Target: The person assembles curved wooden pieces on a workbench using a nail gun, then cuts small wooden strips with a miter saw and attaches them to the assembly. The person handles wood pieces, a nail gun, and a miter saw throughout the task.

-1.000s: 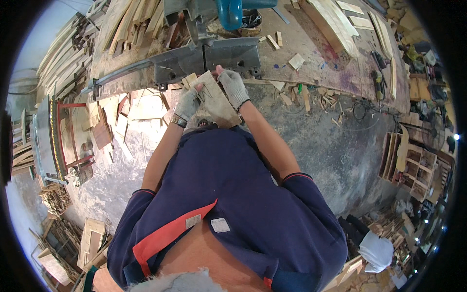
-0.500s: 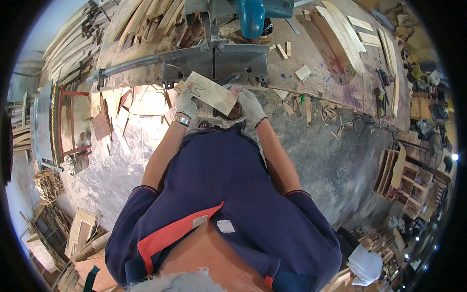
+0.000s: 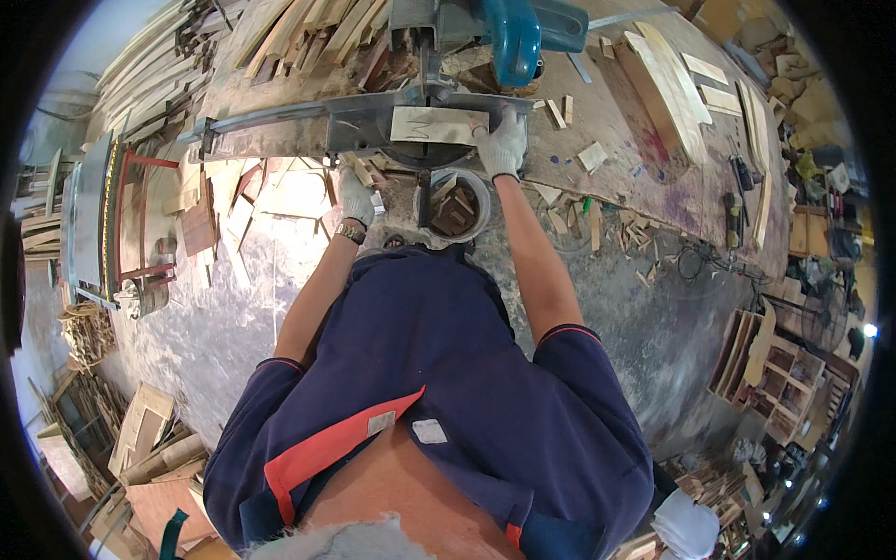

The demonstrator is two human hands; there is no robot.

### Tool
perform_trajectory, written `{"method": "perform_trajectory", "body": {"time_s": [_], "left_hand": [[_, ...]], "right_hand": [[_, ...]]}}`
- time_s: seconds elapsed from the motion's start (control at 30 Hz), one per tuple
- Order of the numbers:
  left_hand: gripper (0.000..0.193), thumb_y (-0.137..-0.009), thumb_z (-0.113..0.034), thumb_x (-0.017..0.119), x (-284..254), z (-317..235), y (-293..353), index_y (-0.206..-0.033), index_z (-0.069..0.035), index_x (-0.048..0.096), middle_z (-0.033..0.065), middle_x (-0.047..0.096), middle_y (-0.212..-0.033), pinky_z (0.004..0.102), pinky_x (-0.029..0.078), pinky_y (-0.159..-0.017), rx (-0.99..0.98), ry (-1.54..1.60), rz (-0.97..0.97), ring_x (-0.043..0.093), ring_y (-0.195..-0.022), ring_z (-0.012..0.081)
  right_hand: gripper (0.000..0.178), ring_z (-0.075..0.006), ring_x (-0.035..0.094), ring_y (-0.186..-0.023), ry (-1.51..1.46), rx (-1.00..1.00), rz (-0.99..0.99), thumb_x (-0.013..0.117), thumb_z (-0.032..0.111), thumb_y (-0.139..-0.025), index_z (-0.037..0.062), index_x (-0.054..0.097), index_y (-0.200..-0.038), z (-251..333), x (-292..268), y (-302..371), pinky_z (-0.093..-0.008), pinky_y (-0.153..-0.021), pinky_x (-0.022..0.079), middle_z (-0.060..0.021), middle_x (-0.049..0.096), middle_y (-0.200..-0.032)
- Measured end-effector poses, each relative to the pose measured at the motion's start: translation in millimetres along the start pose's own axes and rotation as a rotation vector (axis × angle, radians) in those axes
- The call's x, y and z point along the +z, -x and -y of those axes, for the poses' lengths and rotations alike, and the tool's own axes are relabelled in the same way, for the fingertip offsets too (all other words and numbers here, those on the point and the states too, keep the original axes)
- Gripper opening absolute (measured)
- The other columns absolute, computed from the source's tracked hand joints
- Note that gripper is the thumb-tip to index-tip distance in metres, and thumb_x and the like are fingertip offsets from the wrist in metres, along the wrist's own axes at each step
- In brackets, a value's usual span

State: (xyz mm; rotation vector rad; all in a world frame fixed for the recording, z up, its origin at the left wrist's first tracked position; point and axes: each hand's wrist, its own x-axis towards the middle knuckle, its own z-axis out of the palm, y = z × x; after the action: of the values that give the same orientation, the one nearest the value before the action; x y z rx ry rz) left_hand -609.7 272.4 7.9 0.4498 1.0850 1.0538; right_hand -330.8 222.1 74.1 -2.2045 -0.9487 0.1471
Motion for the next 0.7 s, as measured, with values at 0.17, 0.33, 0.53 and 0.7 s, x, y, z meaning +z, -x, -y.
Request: {"method": "perform_trajectory", "body": {"time_s": [0.17,0.33,0.53,0.7], "left_hand": [[0.048,-0.101,-0.024,0.045,10.8,-14.2,9.7,-0.140,0.004,0.050,0.0152,0.062,-0.105,0.0342,0.053,-0.070,0.369,-0.555,-0.015,0.062,-0.078,0.0235],[0.063,-0.088,-0.004,0.055,16.0,-26.7,13.9,-0.149,0.008,0.042,0.0120,0.061,-0.100,0.0303,0.051,-0.081,0.531,-0.863,0.108,0.058,-0.083,0.0205],[0.062,-0.093,0.014,0.052,42.3,-17.6,-16.2,-0.152,0.005,0.034,0.0133,0.065,-0.101,0.0306,0.060,-0.080,0.069,-0.205,0.130,0.067,-0.086,0.0204],[0.044,-0.095,0.008,0.053,54.7,-7.4,-30.9,-0.139,0.003,0.047,0.0144,0.066,-0.098,0.0313,0.059,-0.071,0.141,-0.073,0.123,0.068,-0.080,0.0203]], "right_hand": [[0.044,-0.0359,0.064,-0.108,0.206,-0.315,0.377,0.086,0.039,-0.077,0.0096,0.067,-0.104,14.5,0.8,16.4,-0.0467,-0.092,0.052,-0.0137,0.064,-0.107],[0.037,-0.0338,0.065,-0.105,0.316,-0.434,0.421,0.081,0.042,-0.079,0.0102,0.069,-0.094,23.6,25.7,4.4,-0.0468,-0.088,0.053,-0.0120,0.065,-0.104],[0.025,-0.0363,0.066,-0.100,0.299,-0.420,0.398,0.078,0.031,-0.079,0.0095,0.068,-0.089,23.3,29.3,-0.3,-0.0484,-0.085,0.054,-0.0135,0.066,-0.101],[0.025,-0.0370,0.067,-0.098,0.307,-0.378,0.483,0.078,0.031,-0.079,0.0101,0.069,-0.089,25.2,26.7,-5.8,-0.0488,-0.084,0.054,-0.0137,0.067,-0.102]]}}
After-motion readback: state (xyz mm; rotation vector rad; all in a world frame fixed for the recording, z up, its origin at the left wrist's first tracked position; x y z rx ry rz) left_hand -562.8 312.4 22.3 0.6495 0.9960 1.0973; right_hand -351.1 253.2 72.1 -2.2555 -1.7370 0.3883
